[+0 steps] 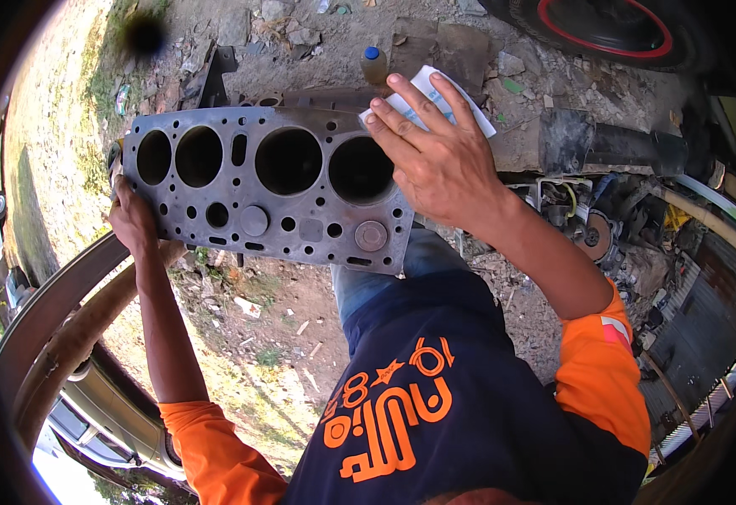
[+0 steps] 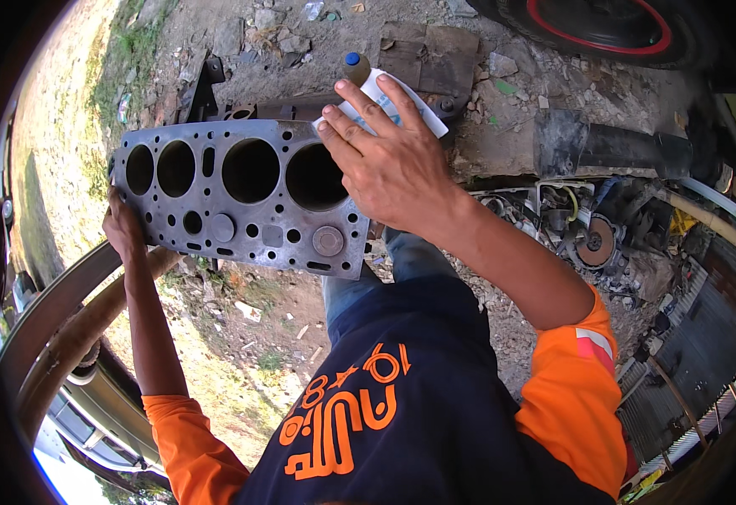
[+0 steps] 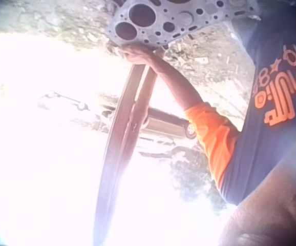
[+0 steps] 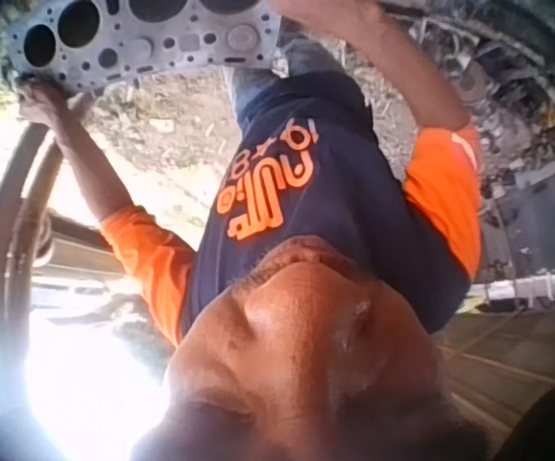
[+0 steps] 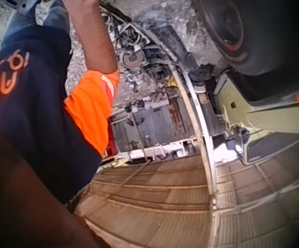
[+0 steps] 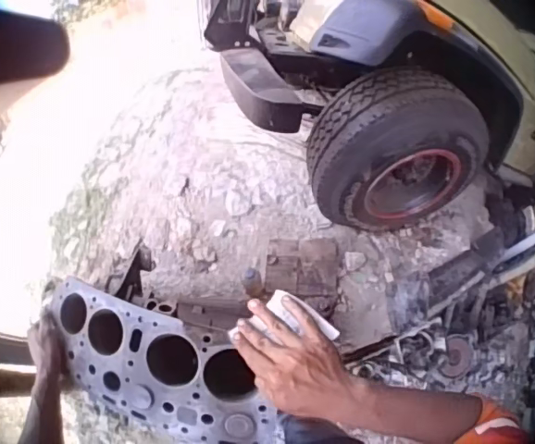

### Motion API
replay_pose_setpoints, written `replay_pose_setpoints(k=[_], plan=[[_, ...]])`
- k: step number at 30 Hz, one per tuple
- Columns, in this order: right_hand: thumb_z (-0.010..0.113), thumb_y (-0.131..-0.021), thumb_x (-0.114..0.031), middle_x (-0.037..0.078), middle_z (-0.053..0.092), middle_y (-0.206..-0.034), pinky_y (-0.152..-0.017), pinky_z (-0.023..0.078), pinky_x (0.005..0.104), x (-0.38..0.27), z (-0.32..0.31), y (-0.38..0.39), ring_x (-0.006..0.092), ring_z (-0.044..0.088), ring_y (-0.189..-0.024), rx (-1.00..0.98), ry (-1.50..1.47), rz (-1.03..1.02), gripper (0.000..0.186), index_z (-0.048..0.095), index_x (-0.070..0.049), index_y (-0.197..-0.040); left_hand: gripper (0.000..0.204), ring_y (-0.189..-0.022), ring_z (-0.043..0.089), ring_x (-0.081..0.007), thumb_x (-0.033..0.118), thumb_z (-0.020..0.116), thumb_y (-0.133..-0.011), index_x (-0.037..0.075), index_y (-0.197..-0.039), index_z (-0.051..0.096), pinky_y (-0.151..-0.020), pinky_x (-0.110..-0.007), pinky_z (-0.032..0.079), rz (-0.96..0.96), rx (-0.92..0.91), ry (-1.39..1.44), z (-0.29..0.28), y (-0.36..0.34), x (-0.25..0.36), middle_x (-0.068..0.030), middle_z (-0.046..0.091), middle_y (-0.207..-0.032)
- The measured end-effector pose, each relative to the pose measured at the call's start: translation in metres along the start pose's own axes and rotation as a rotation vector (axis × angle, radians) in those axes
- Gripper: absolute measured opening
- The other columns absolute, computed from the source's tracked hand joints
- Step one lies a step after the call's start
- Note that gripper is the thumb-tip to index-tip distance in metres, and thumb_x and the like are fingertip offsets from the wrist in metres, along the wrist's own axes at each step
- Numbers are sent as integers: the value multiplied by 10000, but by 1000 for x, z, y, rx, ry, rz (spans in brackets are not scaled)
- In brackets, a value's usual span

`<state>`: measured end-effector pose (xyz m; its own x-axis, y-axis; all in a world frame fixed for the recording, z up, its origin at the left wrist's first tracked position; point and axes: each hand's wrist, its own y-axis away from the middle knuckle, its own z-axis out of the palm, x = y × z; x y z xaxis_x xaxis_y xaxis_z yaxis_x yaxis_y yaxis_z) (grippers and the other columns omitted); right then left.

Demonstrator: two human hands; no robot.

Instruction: The person cleans and sands the surface and cylinder walls of an engine block using a cloth and a piece of sandpaper.

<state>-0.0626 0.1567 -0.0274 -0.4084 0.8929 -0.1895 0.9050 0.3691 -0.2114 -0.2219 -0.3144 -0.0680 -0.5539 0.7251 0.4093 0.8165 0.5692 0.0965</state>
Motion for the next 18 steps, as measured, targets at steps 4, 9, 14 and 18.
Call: replay_pose_setpoints(k=[4, 9, 14, 18], plan=[[731, -869, -187, 113, 724, -1422, -1296, 246, 608, 0, 3, 10, 301, 507, -1513, 3, -24, 4, 479, 761, -45, -1325, 799, -1165, 701, -439, 667, 469, -1021, -30, -1294, 750, -1043, -471, 491, 23, 25, 46, 0, 4, -3, -295, 754, -1223], [717, -806, -69, 133, 719, -1430, -1292, 271, 604, -2, -8, 16, 322, 517, -1510, -4, -101, 49, 495, 765, 3, -1293, 809, -1148, 710, -425, 674, 464, -1025, -37, -1282, 754, -1035, -479, 495, 17, 0, 31, 3, 3, 2, -302, 756, -1206], [693, -806, -66, 126, 720, -1427, -1290, 271, 603, -1, -8, 19, 324, 510, -1516, -8, -79, 49, 489, 772, -10, -1285, 789, -1123, 715, -425, 660, 466, -1036, -33, -1277, 754, -1013, -472, 505, 15, 24, 55, 0, 6, -2, -296, 762, -1184], [699, -808, -66, 126, 725, -1414, -1297, 263, 593, -1, -11, 24, 321, 508, -1515, -23, -64, 49, 494, 768, -12, -1294, 768, -1056, 723, -405, 643, 471, -1046, -38, -1260, 756, -981, -462, 514, 47, 0, 77, 0, 8, 3, -276, 776, -1138]])
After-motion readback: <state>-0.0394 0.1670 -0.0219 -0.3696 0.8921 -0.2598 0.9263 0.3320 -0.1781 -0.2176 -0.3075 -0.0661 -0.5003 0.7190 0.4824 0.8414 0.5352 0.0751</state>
